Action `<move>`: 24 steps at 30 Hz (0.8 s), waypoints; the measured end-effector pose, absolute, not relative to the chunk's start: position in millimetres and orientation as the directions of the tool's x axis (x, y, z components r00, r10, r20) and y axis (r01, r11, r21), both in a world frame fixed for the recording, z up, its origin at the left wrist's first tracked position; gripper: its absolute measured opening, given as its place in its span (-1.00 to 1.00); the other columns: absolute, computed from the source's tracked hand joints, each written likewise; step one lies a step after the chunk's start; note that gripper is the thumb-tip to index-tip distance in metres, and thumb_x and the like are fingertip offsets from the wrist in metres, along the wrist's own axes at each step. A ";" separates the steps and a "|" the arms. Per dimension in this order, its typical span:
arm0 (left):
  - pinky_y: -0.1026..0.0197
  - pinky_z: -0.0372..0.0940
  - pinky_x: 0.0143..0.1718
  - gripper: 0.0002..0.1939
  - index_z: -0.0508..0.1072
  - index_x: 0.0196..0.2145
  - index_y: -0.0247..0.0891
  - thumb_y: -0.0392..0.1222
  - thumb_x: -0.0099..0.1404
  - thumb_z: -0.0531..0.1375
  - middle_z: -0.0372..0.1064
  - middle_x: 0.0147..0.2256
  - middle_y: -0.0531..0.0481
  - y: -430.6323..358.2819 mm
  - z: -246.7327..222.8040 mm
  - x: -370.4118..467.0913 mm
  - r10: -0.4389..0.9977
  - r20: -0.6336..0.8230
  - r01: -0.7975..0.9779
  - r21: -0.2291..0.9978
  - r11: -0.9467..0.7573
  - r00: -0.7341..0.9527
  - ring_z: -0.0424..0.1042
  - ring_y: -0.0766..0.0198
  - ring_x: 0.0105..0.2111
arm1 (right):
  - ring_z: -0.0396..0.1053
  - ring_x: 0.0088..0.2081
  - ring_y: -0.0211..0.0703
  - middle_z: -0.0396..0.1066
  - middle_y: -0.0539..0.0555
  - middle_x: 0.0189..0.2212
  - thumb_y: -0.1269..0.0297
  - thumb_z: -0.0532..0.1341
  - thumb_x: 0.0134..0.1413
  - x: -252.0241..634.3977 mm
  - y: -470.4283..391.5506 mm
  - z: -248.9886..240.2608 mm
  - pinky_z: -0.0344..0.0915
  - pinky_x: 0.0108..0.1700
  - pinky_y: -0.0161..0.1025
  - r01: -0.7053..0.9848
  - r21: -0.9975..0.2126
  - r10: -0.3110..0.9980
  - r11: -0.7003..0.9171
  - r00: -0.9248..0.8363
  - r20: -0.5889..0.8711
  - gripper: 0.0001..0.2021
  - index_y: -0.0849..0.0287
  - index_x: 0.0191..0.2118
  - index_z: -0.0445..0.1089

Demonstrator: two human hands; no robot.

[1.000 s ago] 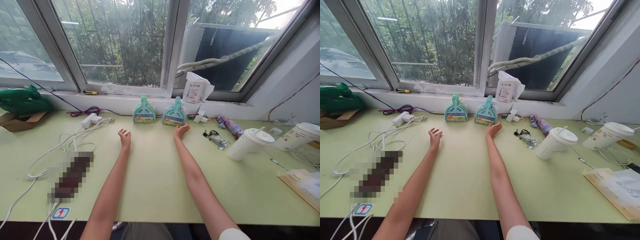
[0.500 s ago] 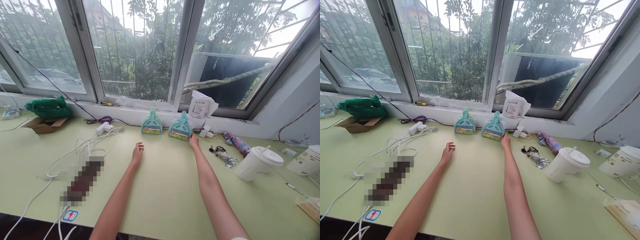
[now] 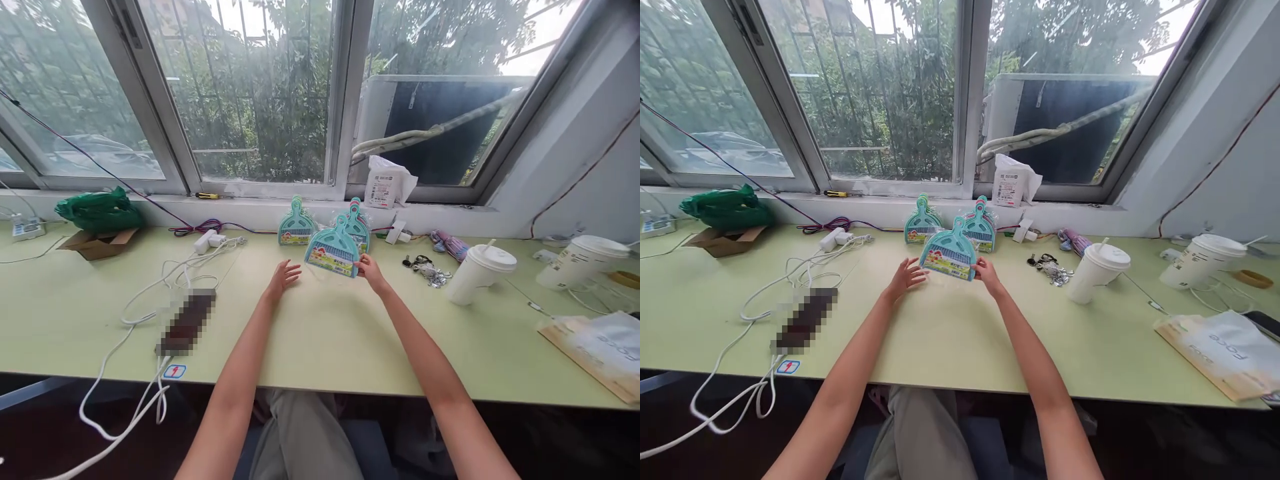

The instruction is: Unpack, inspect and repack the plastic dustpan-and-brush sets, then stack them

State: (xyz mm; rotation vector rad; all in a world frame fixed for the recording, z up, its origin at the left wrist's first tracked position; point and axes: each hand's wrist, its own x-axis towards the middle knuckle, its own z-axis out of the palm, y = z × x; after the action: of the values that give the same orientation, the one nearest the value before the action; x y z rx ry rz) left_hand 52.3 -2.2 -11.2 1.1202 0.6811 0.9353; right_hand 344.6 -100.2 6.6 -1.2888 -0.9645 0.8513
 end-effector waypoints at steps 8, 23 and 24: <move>0.00 0.30 -0.04 -0.36 0.39 -0.03 -0.34 0.27 0.21 0.03 0.48 -0.17 -0.22 -46.0 -5.5 65.3 0.690 -0.130 -0.254 0.869 0.425 0.712 0.44 -0.04 -0.09 | 0.31 -0.47 -0.20 0.32 -0.07 -0.53 0.07 0.17 -0.16 287.7 -136.0 -27.7 0.30 -0.44 -0.25 0.239 -0.970 0.931 -0.034 0.361 0.056 -0.75 0.08 -0.46 0.11; 0.06 0.37 -0.09 -0.38 0.23 0.04 -0.21 -0.26 0.01 0.30 0.42 -0.09 -0.14 -41.4 -22.0 75.0 0.892 -0.066 -0.373 0.893 0.252 0.446 0.47 0.11 -0.17 | 0.31 -0.17 -0.07 0.39 0.17 -0.25 0.20 -0.13 0.27 284.6 -137.5 -24.2 0.23 -0.10 -0.14 0.737 -0.657 0.674 0.157 0.406 0.617 -0.66 0.17 -0.24 0.35; 0.04 0.37 -0.08 -0.39 0.22 0.04 -0.22 -0.26 0.01 0.29 0.42 -0.10 -0.14 -39.8 -21.0 72.6 0.908 -0.069 -0.388 0.889 0.245 0.414 0.47 0.11 -0.16 | 0.29 -0.12 -0.06 0.38 0.19 -0.18 0.26 -0.13 0.26 296.6 -130.1 -26.1 0.22 -0.06 -0.11 0.770 -0.632 0.661 0.091 0.428 0.617 -0.68 0.18 -0.16 0.34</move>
State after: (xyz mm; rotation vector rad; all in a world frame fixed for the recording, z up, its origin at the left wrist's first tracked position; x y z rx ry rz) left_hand 72.6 -39.8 -21.0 0.9327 0.6771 0.9825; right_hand 296.6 -130.1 -26.1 -1.6164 -1.2805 -0.1283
